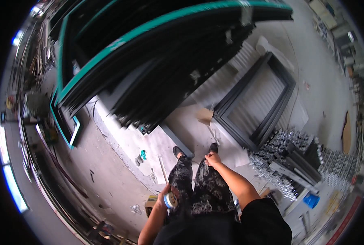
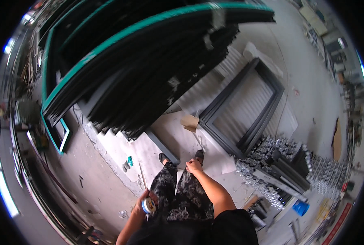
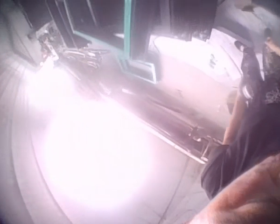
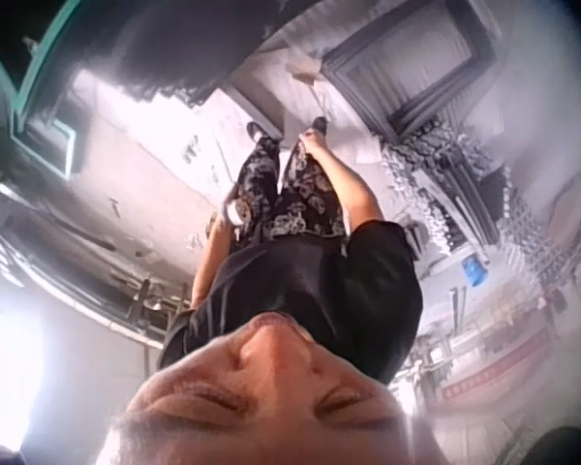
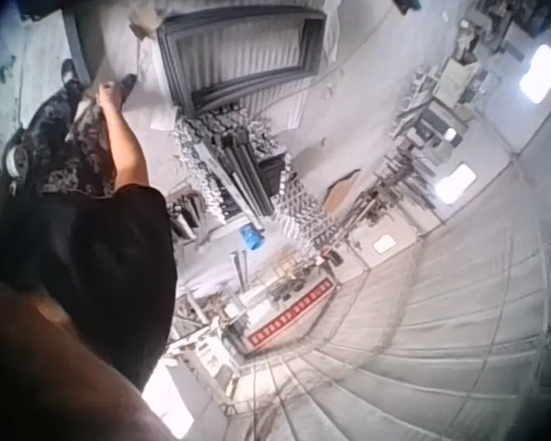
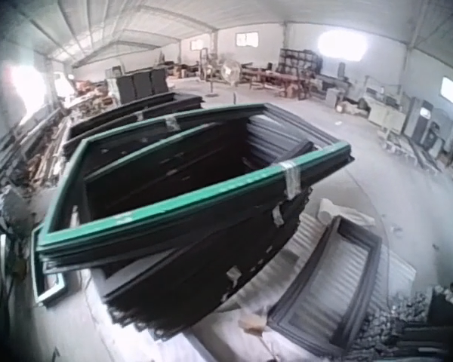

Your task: The person measures window frames with a tape measure, writes on a piece of cardboard with a pen, and cuts metal frame pieces using a large industrial saw.

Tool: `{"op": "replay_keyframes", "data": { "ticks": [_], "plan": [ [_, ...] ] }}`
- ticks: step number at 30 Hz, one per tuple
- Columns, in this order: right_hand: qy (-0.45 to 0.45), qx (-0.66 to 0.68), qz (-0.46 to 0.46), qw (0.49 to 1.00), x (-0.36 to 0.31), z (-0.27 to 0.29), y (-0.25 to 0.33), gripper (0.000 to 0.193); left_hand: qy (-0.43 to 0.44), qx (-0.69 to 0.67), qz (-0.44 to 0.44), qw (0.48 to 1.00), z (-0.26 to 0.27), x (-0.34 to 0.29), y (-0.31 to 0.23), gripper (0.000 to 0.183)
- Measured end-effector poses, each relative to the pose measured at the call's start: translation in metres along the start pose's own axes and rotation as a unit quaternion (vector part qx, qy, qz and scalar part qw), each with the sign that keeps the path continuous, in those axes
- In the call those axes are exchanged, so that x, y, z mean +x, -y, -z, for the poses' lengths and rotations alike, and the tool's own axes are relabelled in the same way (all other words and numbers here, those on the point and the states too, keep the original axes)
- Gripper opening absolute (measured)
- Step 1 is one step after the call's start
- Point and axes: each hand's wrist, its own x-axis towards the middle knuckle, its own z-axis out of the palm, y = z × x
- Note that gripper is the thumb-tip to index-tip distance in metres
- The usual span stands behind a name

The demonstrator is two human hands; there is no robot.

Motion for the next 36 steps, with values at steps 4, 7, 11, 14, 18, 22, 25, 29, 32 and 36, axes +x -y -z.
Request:
{"op": "replay_keyframes", "data": {
  "ticks": [4, 7, 11, 14, 18, 22, 25, 29, 32, 36],
  "plan": [
    [-0.052, -0.161, 0.015, 0.986, 0.092, 0.028, -0.053, 0.034, -0.147, -0.097, 0.112, 0.978, 0.032, 0.013, 0.033, 0.039],
    [-0.107, -0.247, 0.112, 0.956, 0.127, 0.014, -0.028, 0.032, -0.145, -0.036, 0.076, 0.986, 0.065, 0.014, 0.069, 0.041],
    [-0.135, -0.306, 0.171, 0.927, 0.226, 0.033, -0.025, 0.017, -0.238, -0.014, 0.156, 0.958, 0.061, 0.039, 0.111, 0.038],
    [-0.11, -0.366, 0.239, 0.892, 0.306, 0.034, 0.01, 0.009, -0.307, 0.033, 0.12, 0.944, 0.106, 0.024, 0.144, 0.03],
    [-0.266, -0.459, 0.409, 0.743, 0.397, 0.032, 0.069, 0.007, -0.367, 0.005, 0.181, 0.912, 0.097, 0.037, 0.139, 0.029],
    [-0.361, -0.426, 0.389, 0.733, 0.449, 0.018, 0.08, 0.012, -0.388, -0.02, 0.215, 0.896, 0.097, 0.043, 0.145, 0.028],
    [-0.27, -0.183, 0.166, 0.931, 0.459, -0.001, 0.035, 0.04, -0.38, -0.031, 0.239, 0.893, 0.094, 0.046, 0.147, 0.027],
    [-0.176, -0.316, 0.191, 0.913, 0.353, -0.045, -0.04, 0.029, -0.351, 0.001, 0.25, 0.902, 0.078, 0.055, 0.138, 0.027],
    [-0.087, 0.137, 0.128, 0.978, 0.243, -0.017, -0.094, 0.034, -0.339, 0.12, 0.243, 0.901, 0.054, 0.085, 0.129, 0.028],
    [0.004, 0.452, -0.005, 0.892, 0.061, 0.017, -0.046, 0.039, -0.326, 0.29, 0.147, 0.888, 0.038, 0.111, 0.107, 0.042]
  ]
}}
